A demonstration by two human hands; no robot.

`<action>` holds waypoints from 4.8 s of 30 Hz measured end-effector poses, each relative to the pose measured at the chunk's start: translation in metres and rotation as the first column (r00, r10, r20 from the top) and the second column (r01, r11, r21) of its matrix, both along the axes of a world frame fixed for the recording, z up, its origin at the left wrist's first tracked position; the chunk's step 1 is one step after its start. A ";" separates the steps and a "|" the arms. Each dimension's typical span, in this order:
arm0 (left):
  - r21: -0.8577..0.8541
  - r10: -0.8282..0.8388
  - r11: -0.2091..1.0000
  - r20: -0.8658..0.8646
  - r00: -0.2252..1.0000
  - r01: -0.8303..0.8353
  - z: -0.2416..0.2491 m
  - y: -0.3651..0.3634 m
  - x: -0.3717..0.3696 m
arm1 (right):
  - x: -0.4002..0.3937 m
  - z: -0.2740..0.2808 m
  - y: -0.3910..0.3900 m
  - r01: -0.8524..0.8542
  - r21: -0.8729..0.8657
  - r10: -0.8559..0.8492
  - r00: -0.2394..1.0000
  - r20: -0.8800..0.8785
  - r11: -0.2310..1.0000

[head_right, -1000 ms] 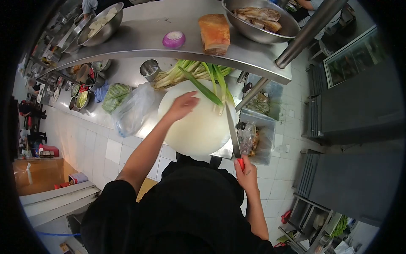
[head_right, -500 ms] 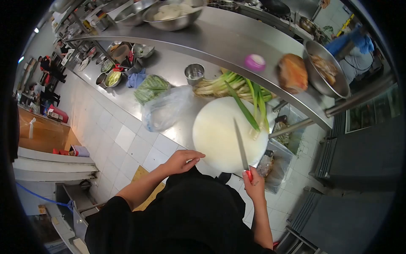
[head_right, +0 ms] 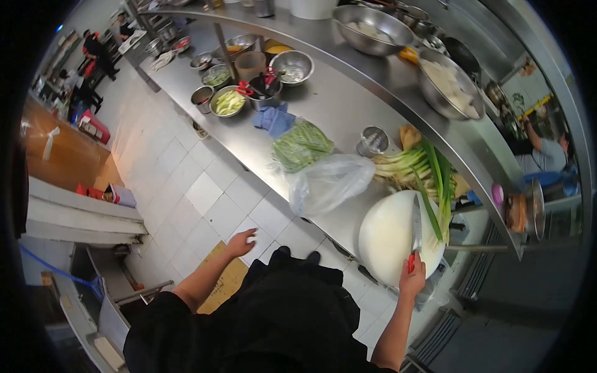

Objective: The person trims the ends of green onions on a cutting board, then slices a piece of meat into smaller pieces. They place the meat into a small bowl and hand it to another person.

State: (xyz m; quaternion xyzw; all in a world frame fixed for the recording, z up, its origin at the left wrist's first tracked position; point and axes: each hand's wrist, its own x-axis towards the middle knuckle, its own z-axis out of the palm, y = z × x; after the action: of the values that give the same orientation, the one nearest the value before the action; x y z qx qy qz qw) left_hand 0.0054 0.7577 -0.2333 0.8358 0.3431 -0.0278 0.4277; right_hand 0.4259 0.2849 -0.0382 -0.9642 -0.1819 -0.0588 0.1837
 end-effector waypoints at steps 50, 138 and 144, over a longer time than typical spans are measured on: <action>0.089 0.618 0.773 -0.329 0.714 -0.628 -0.112 0.484 -0.460 | -0.303 0.057 0.959 -0.810 0.453 0.925 0.359 -0.122 0.374; 0.305 -0.820 0.273 -0.423 0.386 0.913 0.131 1.172 0.021 | -0.303 -0.470 1.200 0.127 0.245 -0.036 0.822 -0.568 -0.961; 0.317 -0.817 0.276 -0.420 0.396 0.907 0.128 1.175 0.020 | -0.312 -0.483 1.196 0.100 0.215 -0.028 0.852 -0.523 -0.972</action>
State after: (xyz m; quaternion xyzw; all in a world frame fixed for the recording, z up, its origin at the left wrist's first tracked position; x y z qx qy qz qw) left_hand 0.0257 1.9327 -0.1056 0.9584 -0.1367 -0.2380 0.0781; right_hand 0.1143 1.4810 -0.5211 0.0116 0.2998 -0.2125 0.9300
